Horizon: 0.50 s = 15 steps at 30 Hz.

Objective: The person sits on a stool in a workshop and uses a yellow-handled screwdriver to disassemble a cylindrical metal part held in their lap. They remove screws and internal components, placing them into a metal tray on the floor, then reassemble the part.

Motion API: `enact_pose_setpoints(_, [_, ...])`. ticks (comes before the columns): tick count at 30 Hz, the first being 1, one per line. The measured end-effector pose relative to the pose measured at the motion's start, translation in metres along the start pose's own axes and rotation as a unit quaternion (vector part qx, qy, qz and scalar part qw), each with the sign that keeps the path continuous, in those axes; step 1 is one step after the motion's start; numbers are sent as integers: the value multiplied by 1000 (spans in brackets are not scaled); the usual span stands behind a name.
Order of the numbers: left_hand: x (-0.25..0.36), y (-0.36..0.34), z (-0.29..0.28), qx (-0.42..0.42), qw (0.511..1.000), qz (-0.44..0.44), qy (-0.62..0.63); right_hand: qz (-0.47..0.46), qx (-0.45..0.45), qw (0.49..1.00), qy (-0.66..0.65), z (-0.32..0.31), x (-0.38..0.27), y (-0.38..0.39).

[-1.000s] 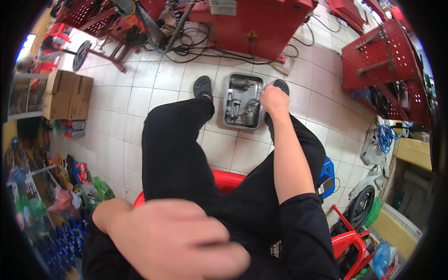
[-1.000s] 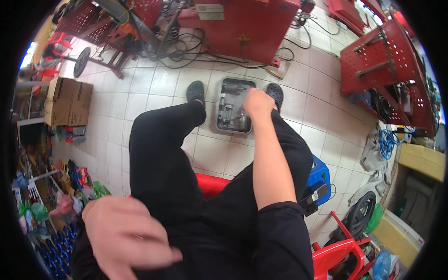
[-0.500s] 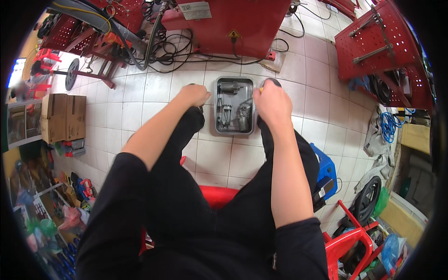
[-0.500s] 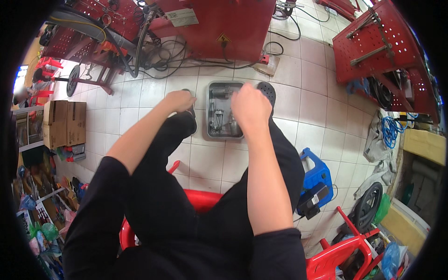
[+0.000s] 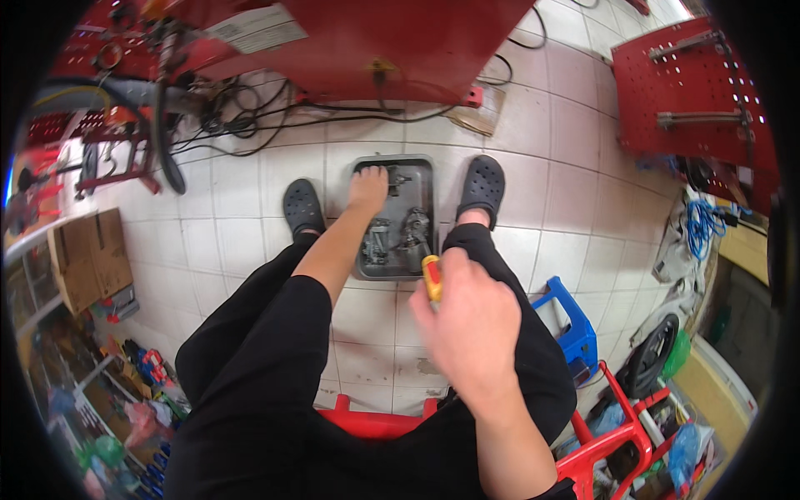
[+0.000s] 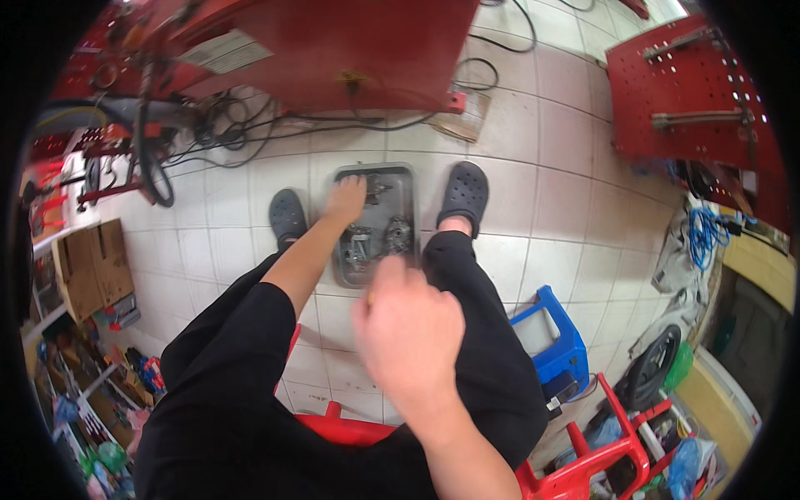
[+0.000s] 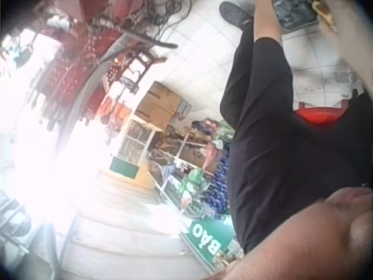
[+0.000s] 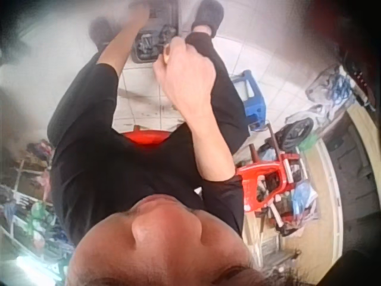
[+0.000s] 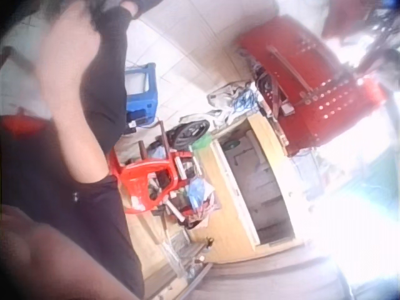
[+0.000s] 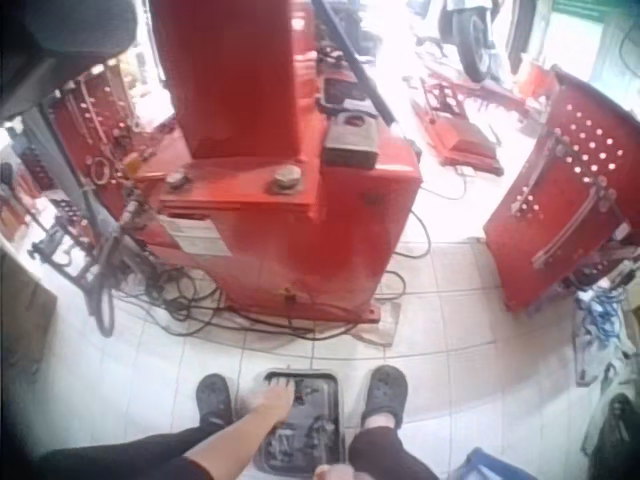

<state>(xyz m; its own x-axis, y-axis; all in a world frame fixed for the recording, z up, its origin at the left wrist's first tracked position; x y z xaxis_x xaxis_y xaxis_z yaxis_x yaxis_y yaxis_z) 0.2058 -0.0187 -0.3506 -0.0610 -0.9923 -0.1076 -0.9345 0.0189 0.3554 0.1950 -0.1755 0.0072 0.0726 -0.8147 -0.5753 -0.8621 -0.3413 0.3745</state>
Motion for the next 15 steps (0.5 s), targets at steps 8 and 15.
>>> enact_pose_setpoints(8, [-2,-12,-9,-107,993,29,51,-8,1,1000,-4,-1,4,-4])
enact_pose_setpoints(15, [-31,62,-142,-11,859,-49,510,9,61,998,29,-11,-3,17])
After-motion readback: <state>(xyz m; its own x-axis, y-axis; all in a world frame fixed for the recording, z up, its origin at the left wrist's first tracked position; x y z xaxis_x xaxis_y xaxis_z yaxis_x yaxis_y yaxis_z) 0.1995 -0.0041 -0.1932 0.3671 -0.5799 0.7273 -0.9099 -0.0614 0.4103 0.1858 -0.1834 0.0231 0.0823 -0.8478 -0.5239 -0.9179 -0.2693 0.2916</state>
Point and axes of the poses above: each hand's wrist, its own y-axis away from the middle knuckle, its own z-axis out of the palm, x = y × z, the point moved 6 cm from there along -y, towards the middle knuckle, and after that the axes turned 8 degrees about -y, right-handed, at the moved point
